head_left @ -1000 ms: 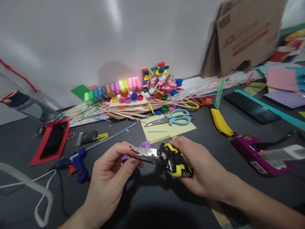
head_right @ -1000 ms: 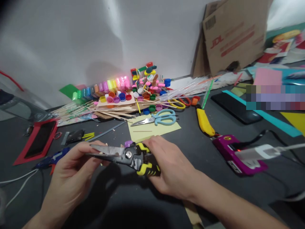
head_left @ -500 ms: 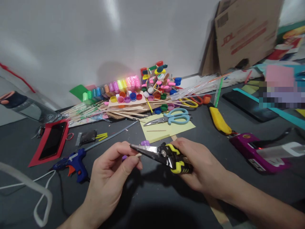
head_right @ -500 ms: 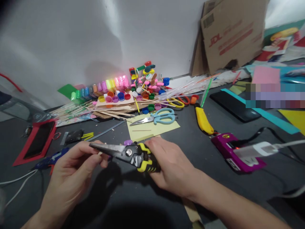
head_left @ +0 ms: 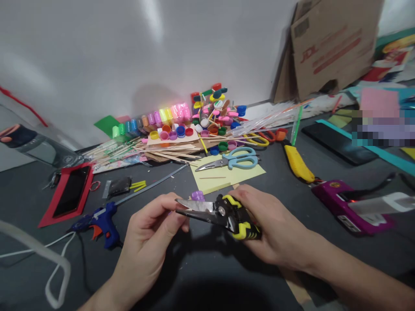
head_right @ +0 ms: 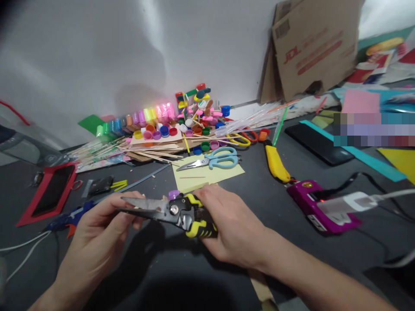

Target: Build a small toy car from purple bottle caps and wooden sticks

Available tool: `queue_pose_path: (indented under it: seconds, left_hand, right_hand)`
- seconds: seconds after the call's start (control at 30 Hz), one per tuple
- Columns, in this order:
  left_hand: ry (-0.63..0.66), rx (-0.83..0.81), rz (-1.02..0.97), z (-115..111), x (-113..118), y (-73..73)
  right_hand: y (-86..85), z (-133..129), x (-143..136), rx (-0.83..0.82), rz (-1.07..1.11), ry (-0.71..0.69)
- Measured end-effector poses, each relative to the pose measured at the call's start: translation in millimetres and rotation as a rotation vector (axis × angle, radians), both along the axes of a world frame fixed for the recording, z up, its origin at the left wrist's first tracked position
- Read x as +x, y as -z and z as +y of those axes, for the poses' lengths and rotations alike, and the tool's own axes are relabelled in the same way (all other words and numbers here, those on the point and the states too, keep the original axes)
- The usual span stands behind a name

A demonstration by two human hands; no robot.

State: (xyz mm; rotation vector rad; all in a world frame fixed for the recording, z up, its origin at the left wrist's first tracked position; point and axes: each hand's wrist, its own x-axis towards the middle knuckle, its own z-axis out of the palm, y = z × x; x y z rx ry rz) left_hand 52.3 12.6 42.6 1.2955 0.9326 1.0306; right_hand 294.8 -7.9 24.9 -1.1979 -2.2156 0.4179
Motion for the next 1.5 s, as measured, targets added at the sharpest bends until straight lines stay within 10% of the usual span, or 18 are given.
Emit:
queue_pose_path:
  seconds: [1.5]
  left_hand:
    - [-0.020, -0.054, -0.061, -3.3, 0.2, 4.0]
  right_hand:
    - [0.2, -2.7, 0.4, -0.055, 0.025, 0.000]
